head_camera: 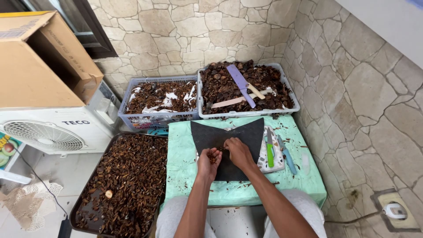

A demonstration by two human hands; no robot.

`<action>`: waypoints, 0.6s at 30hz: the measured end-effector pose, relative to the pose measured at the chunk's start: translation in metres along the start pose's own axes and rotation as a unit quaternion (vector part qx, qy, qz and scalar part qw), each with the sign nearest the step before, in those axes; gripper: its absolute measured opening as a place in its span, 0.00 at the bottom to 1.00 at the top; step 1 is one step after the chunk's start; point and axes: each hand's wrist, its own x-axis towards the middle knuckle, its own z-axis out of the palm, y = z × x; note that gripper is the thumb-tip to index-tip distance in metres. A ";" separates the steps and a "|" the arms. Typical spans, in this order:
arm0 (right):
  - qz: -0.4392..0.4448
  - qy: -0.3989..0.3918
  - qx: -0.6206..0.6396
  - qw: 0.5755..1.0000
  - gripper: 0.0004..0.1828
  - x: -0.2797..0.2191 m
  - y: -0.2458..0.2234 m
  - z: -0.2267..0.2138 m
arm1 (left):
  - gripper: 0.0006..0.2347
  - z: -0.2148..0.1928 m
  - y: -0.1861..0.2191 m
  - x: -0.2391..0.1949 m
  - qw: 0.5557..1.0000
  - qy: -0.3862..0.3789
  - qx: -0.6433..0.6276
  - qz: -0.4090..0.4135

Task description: The person sits on the floor and uses a knife to chop nuts on a black cutting board. They repeatedly slice the nuts into smaller pieces and occasionally gather them with their hands.

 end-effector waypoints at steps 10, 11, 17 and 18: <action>-0.042 -0.009 0.164 0.986 0.03 -0.027 -0.083 -0.028 | 0.12 -0.047 -0.037 0.040 0.997 -0.003 -0.079 0.001; -0.085 -0.015 0.166 0.982 0.07 -0.030 -0.089 -0.032 | 0.12 -0.046 -0.039 0.038 0.995 -0.004 -0.103 -0.005; -0.068 0.008 0.255 0.965 0.10 -0.036 -0.132 -0.091 | 0.09 -0.034 -0.018 -0.007 0.946 0.002 -0.320 -0.056; -0.071 0.006 0.256 0.964 0.10 -0.039 -0.131 -0.093 | 0.09 -0.036 -0.008 -0.024 0.945 0.002 -0.321 -0.053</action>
